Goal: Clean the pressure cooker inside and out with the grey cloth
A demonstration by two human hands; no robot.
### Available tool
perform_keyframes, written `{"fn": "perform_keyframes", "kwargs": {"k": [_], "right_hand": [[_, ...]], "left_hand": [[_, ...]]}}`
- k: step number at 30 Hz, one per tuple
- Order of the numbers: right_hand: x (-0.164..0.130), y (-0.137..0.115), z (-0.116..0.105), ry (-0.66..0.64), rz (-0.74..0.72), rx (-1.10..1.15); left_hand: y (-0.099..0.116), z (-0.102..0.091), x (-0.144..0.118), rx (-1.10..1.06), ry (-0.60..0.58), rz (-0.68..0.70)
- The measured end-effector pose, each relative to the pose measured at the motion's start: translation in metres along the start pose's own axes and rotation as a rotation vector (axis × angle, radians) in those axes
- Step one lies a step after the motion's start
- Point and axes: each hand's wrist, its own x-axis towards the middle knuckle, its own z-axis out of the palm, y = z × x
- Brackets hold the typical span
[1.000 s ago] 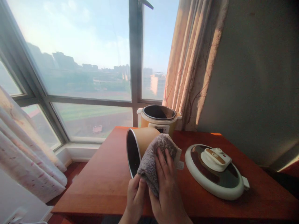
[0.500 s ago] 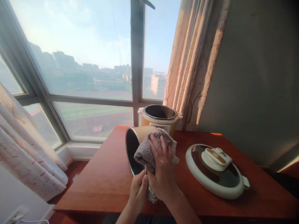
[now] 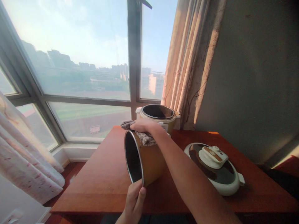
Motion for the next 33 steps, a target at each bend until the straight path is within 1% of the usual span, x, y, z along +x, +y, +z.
{"fn": "perform_keyframes", "kwargs": {"k": [2,4,7,9,12,15,17,18,19,21,22,24,26,28,30,33], "right_hand": [[0.011,0.001,0.000,-0.017,-0.004,0.005],[0.016,0.000,0.002,-0.015,0.013,0.007],[0.016,0.000,0.006,0.008,0.048,0.003],[0.013,-0.001,0.007,0.033,0.060,-0.001],[0.005,-0.003,0.007,0.081,0.067,-0.004],[-0.010,-0.007,0.009,0.131,0.077,0.002],[-0.026,-0.012,0.013,0.195,0.082,0.014],[-0.035,-0.015,0.017,0.253,0.079,0.018],[-0.045,-0.017,0.023,0.329,0.073,0.020],[-0.066,-0.022,0.038,0.508,0.054,0.016],[-0.076,-0.023,0.047,0.590,0.046,0.014],[-0.096,-0.024,0.069,0.700,0.030,0.014],[-0.114,-0.022,0.093,0.778,-0.002,0.015],[-0.128,-0.018,0.119,0.832,-0.038,0.007],[-0.136,-0.014,0.143,0.896,-0.070,-0.012],[-0.142,-0.009,0.177,0.952,-0.081,-0.024]], "left_hand": [[-0.006,-0.001,-0.008,0.050,0.015,0.034],[-0.008,-0.002,-0.012,0.066,0.001,0.033],[-0.004,0.001,-0.010,0.045,0.014,0.011],[0.002,0.004,-0.006,0.021,0.052,-0.008],[0.012,0.009,0.000,-0.017,0.078,-0.051],[0.017,0.010,0.005,-0.057,0.064,-0.039],[0.018,0.009,0.008,-0.067,0.068,-0.059],[0.018,0.008,0.009,-0.066,0.079,-0.084],[0.018,0.007,0.010,-0.063,0.090,-0.112],[0.019,0.005,0.013,-0.079,0.075,-0.153],[0.020,0.004,0.015,-0.105,0.050,-0.168],[0.024,0.002,0.020,-0.196,-0.015,-0.194],[0.028,0.001,0.027,-0.299,-0.052,-0.226],[0.031,0.000,0.033,-0.377,-0.056,-0.259],[0.032,-0.001,0.038,-0.427,-0.046,-0.305],[0.031,-0.002,0.040,-0.475,-0.011,-0.404]]}}
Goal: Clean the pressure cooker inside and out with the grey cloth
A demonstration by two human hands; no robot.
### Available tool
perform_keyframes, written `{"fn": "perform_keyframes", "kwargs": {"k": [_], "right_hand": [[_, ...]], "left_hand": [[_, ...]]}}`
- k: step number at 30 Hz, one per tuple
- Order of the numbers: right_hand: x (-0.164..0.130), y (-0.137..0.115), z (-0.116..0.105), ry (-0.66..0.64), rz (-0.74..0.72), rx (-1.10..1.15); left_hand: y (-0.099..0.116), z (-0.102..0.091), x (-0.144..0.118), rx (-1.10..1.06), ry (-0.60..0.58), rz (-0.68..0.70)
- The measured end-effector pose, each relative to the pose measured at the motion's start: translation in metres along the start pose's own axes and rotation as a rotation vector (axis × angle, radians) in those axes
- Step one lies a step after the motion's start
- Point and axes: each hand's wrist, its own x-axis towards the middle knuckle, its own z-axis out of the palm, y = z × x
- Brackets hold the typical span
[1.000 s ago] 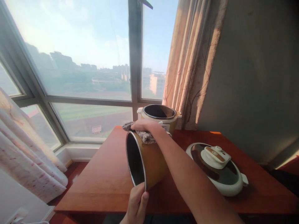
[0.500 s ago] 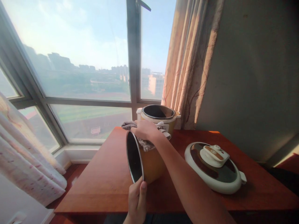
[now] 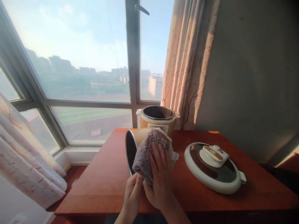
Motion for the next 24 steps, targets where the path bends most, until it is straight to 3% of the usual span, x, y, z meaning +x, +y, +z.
{"fn": "perform_keyframes", "kwargs": {"k": [8,13,17,20,24], "right_hand": [[-0.067,-0.001,0.044,0.138,0.079,-0.063],[-0.082,0.000,0.053,0.127,0.069,-0.105],[-0.055,0.004,0.039,0.113,0.011,-0.102],[-0.013,0.003,0.018,0.089,0.042,-0.067],[0.054,-0.004,-0.012,-0.065,0.073,-0.058]], "left_hand": [[0.021,0.008,0.006,-0.227,0.050,-0.211],[0.046,0.015,0.013,-0.349,0.110,-0.337],[0.054,0.016,0.016,-0.364,0.146,-0.370],[0.046,0.012,0.016,-0.351,0.168,-0.334],[0.030,0.004,0.013,-0.258,0.144,-0.261]]}}
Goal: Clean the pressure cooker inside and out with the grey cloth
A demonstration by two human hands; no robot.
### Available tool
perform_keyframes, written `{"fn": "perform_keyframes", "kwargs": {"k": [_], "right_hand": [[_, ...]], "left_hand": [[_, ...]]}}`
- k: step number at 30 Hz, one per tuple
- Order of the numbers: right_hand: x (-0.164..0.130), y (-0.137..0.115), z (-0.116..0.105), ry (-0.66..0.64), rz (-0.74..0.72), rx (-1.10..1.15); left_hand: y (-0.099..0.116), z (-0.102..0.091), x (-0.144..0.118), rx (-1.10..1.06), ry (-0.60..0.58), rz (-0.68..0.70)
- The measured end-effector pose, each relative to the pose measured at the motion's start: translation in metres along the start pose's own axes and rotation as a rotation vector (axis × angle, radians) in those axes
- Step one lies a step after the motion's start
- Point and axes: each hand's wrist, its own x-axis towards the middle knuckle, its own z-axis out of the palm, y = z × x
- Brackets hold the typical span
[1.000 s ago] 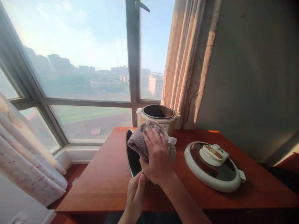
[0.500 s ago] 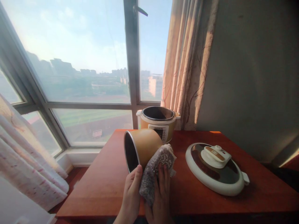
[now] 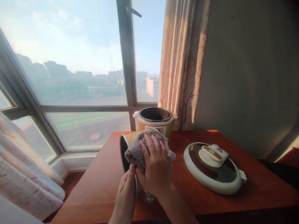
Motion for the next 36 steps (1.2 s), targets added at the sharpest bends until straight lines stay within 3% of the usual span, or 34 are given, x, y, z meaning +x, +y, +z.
{"fn": "perform_keyframes", "kwargs": {"k": [4,8,11,15,18,24,29,36], "right_hand": [[0.054,-0.010,-0.015,-0.156,0.000,-0.005],[0.086,-0.012,-0.011,-0.267,0.021,-0.003],[0.097,-0.009,-0.004,-0.306,0.053,0.004],[0.102,-0.009,0.004,-0.286,0.089,0.029],[0.096,-0.010,0.007,-0.234,0.115,0.054],[0.056,-0.013,0.007,-0.042,0.133,0.076],[0.015,-0.010,0.008,0.051,0.064,0.097],[-0.024,0.008,0.018,0.140,0.000,0.106]], "left_hand": [[-0.002,-0.007,-0.004,0.213,-0.003,0.099],[-0.006,-0.020,-0.005,0.460,-0.126,0.295],[-0.024,-0.045,0.001,0.676,-0.206,0.459],[-0.052,-0.079,0.008,0.791,-0.173,0.542],[-0.060,-0.079,0.005,0.704,-0.134,0.509],[-0.051,-0.042,-0.016,0.449,-0.018,0.354],[-0.041,-0.039,-0.017,0.485,-0.148,0.285],[-0.038,-0.034,-0.012,0.470,-0.198,0.231]]}}
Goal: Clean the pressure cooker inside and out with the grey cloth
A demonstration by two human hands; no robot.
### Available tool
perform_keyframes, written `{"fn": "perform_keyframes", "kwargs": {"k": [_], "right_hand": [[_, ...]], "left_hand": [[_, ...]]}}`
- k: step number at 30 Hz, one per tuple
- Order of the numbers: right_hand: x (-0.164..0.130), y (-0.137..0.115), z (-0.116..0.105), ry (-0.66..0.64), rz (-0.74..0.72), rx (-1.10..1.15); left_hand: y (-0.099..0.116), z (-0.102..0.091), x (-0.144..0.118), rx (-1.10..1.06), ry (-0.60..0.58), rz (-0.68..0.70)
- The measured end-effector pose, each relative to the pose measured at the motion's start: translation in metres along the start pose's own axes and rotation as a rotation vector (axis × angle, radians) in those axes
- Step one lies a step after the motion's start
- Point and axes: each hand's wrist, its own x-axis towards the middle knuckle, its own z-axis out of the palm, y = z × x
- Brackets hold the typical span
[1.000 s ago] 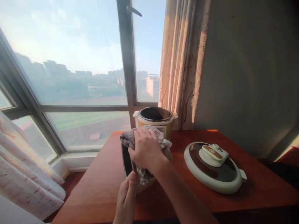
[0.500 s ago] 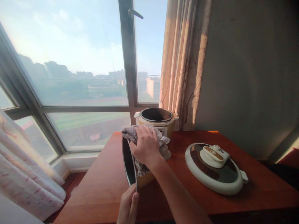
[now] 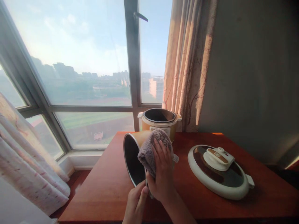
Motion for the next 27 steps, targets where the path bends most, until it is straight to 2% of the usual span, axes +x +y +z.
{"fn": "perform_keyframes", "kwargs": {"k": [4,10,15,20,24,27], "right_hand": [[-0.021,0.006,0.008,-0.013,-0.013,0.030],[-0.041,0.006,0.015,-0.009,0.018,0.042],[-0.058,0.004,0.019,0.002,0.022,0.026],[-0.088,0.002,0.033,0.034,0.036,-0.038],[-0.109,-0.002,0.042,0.086,0.084,-0.072],[-0.111,-0.005,0.040,0.112,0.131,-0.067]], "left_hand": [[-0.005,0.003,0.002,-0.032,0.008,-0.023],[-0.007,0.004,0.000,-0.091,0.169,-0.068],[0.019,0.008,0.008,-0.176,0.096,-0.122],[0.050,0.010,0.014,-0.281,0.166,-0.257],[0.064,0.012,0.016,-0.353,0.141,-0.394],[0.069,0.015,0.019,-0.423,0.107,-0.409]]}}
